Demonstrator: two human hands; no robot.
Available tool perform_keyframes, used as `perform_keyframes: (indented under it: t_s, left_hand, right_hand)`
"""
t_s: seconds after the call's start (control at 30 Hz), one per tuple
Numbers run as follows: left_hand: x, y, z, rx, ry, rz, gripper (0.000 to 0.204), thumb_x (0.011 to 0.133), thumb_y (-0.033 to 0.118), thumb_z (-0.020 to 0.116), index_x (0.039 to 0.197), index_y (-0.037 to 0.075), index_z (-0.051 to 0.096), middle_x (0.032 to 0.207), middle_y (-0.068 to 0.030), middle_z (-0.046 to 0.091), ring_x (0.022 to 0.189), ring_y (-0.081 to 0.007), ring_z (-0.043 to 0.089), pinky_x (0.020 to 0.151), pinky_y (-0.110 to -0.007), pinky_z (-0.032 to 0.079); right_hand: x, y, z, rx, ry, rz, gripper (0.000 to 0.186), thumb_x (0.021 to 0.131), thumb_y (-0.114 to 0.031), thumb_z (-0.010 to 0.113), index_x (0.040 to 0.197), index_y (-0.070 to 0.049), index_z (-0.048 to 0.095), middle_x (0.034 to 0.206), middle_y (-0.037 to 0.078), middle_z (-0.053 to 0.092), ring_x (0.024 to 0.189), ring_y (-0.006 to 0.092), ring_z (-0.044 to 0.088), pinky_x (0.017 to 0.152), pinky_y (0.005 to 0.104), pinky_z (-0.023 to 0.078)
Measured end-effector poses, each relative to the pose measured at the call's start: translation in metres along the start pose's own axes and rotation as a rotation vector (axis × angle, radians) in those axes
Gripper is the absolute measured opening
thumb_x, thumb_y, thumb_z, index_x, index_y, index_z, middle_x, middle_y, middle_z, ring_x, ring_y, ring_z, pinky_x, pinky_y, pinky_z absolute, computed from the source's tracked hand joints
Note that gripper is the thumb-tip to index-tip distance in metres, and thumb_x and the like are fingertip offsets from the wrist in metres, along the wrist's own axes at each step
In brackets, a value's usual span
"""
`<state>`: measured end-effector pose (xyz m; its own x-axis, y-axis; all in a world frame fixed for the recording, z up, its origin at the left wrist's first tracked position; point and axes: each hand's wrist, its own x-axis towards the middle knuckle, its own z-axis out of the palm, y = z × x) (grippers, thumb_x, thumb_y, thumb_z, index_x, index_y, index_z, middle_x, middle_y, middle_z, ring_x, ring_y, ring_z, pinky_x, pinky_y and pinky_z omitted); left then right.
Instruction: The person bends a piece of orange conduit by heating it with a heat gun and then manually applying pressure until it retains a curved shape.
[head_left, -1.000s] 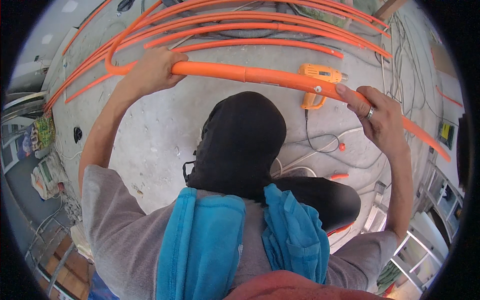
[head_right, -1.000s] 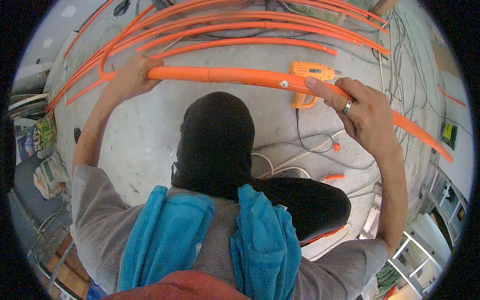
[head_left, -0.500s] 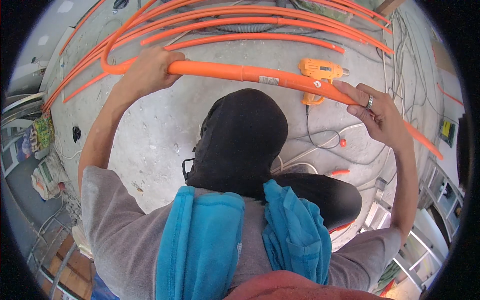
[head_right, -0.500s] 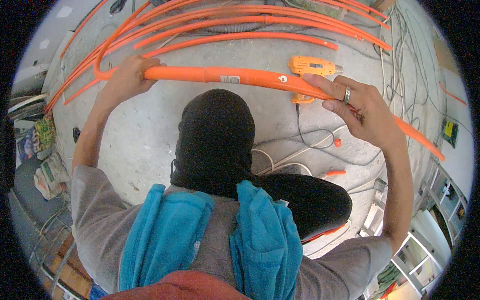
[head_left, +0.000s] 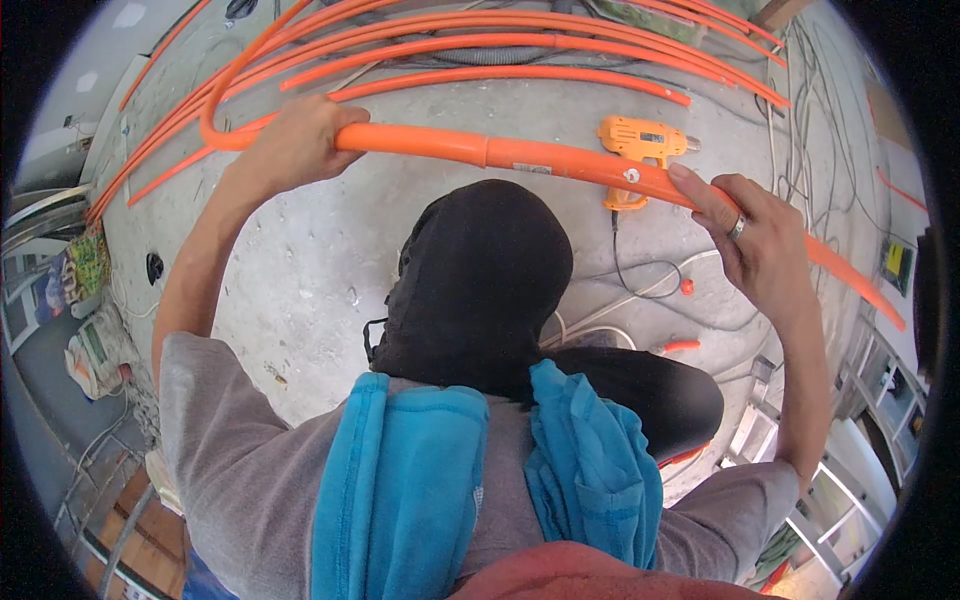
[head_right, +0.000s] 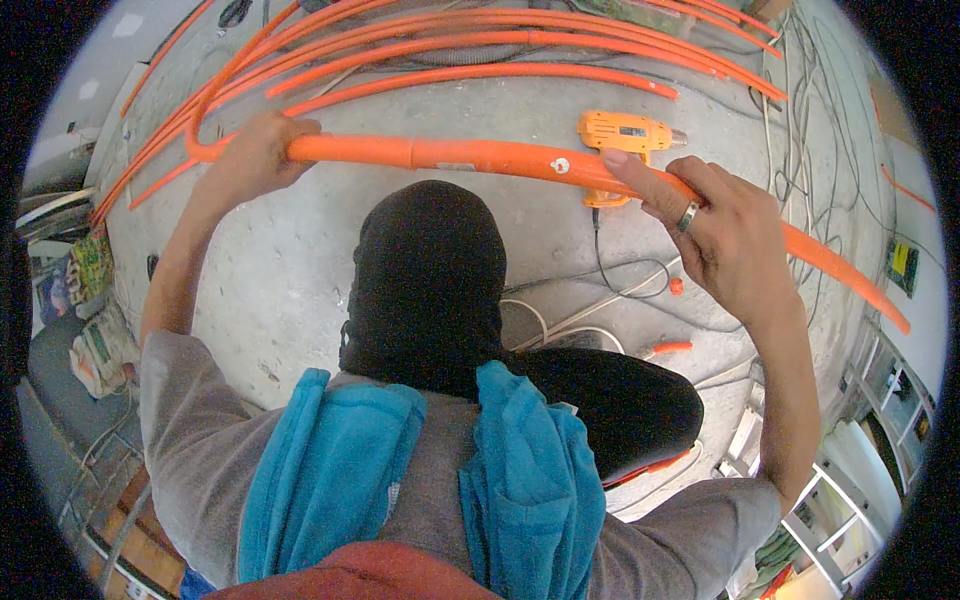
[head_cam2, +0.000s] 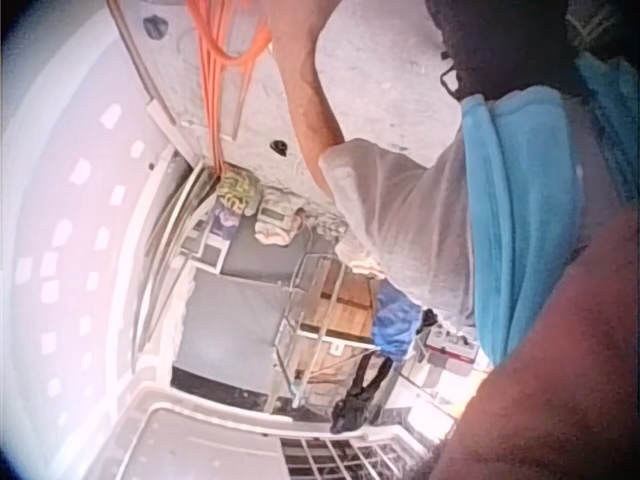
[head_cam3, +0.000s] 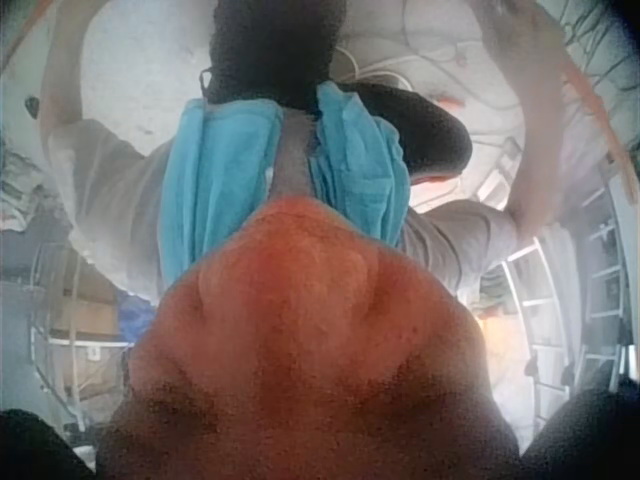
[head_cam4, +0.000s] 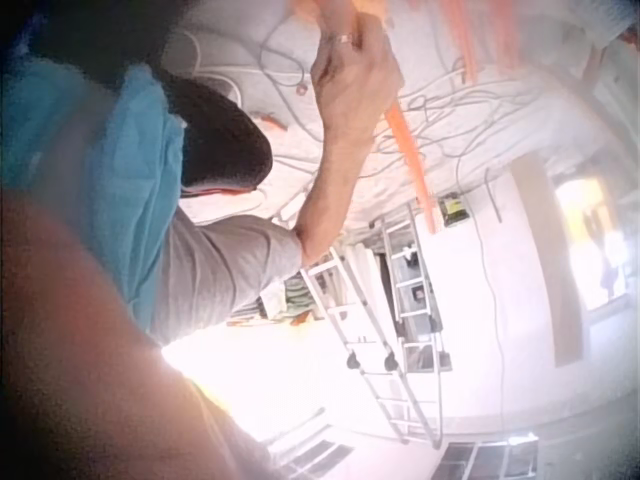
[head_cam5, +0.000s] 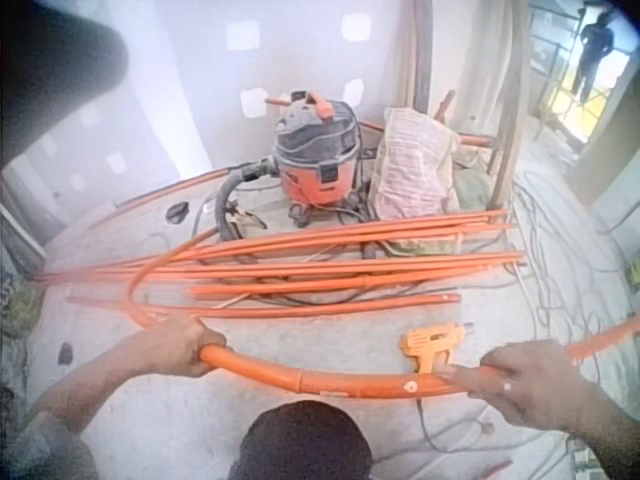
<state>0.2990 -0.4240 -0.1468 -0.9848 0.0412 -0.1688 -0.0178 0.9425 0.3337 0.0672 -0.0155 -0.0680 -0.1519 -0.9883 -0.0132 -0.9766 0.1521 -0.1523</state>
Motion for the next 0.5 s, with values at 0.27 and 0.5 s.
perform_keyframes:
  t_s: [0.27, 0.5]
  left_hand:
    - [0.0007, 0.0018, 0.0001, -0.013, -0.043, -0.059, 0.012, 0.079, 0.01, 0.074, 0.087, 0.004, 0.067, 0.076, -0.0163, 0.066, 0.077, -0.0375, 0.064, 0.072, -0.047, 0.049]
    - [-0.0025, 0.0001, 0.0025, 0.038, 0.073, 0.027, 0.014, 0.078, 0.009, 0.074, 0.092, 0.007, 0.072, 0.075, -0.0147, 0.068, 0.074, -0.0353, 0.066, 0.07, -0.045, 0.051]
  right_hand:
    - [-0.0077, 0.0008, 0.0099, 0.211, -0.054, 0.093, 0.057, 0.094, -0.015, 0.068, 0.148, -0.028, 0.057, 0.088, 0.008, 0.064, 0.06, 0.022, 0.058, 0.055, 0.0382, 0.048]
    - [-0.0032, 0.0086, 0.0099, 0.445, -0.156, 0.14, 0.053, 0.096, -0.015, 0.066, 0.148, -0.019, 0.057, 0.079, 0.011, 0.057, 0.06, 0.0238, 0.053, 0.058, 0.0377, 0.046]
